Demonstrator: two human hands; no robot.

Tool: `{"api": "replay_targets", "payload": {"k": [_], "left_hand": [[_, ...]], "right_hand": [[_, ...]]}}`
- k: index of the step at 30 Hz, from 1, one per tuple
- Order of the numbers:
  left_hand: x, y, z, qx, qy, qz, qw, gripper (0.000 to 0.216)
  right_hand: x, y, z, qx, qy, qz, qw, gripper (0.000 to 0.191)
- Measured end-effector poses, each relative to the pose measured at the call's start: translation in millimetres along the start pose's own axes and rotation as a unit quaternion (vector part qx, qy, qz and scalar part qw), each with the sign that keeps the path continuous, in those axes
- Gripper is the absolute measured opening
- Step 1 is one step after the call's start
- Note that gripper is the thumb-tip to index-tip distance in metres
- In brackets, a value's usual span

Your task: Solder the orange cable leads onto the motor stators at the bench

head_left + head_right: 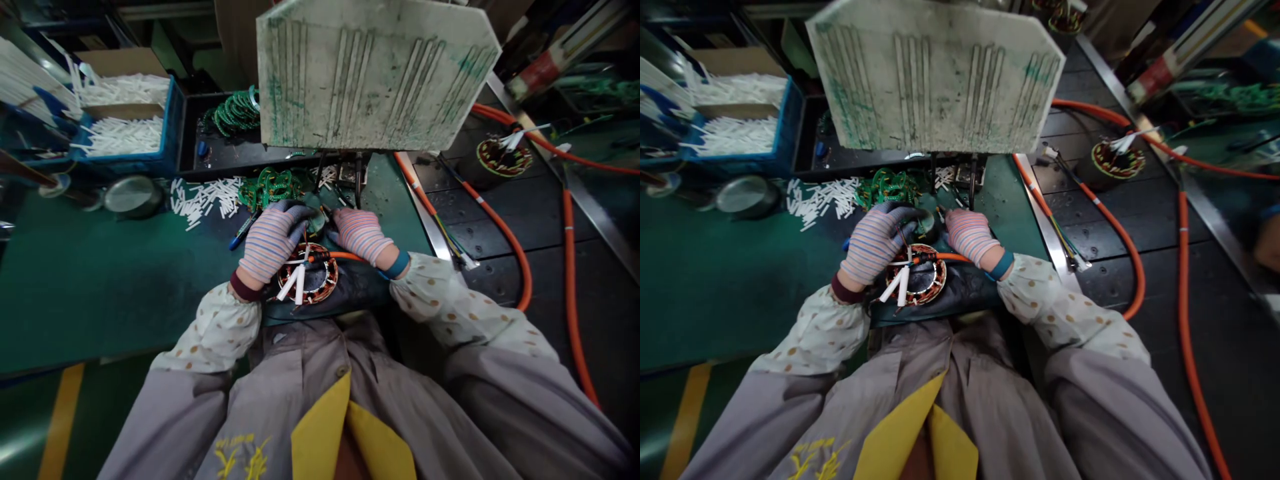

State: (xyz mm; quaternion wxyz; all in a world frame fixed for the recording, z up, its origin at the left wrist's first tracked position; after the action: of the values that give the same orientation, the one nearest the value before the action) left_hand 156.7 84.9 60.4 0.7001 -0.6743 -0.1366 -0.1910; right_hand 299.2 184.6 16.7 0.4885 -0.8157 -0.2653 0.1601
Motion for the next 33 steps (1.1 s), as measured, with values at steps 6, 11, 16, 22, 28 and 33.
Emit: {"api": "replay_targets", "payload": {"k": [6, 11, 16, 22, 28, 33], "left_hand": [[-2, 0, -3, 0.019, 0.021, -0.033, 0.999, 0.034], [-5, 1, -1, 0.032, 0.019, -0.036, 0.999, 0.031], [-5, 0, -1, 0.033, 0.003, -0.022, 0.999, 0.031], [-4, 3, 2, 0.016, -0.005, -0.018, 1.000, 0.033], [-2, -15, -10, 0.054, -0.001, -0.034, 0.998, 0.037], [13, -28, -40, -0.054, 0.027, -0.208, 0.976, 0.039]], "right_hand": [[30, -3, 0, 0.072, 0.037, 0.086, 0.993, 0.043], [18, 7, -37, 0.134, -0.090, 0.212, 0.964, 0.032], [22, 14, -59, 0.156, -0.170, 0.257, 0.938, 0.031], [42, 10, -73, 0.116, -0.174, 0.216, 0.954, 0.030], [56, 19, -47, 0.122, -0.129, 0.375, 0.910, 0.031], [82, 39, -25, 0.084, -0.077, 0.562, 0.819, 0.050]]}}
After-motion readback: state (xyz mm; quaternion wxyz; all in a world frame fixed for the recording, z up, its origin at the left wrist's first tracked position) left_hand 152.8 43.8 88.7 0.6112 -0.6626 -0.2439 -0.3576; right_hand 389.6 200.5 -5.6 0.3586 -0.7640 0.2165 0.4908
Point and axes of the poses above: each hand's wrist, its own z-axis towards the middle knuckle, its own y-axis out of the palm, x = y × z, the point moved 7 cm from there along z, towards the middle knuckle, and after that the axes turned 10 degrees about -x, right-handed, at the moved point
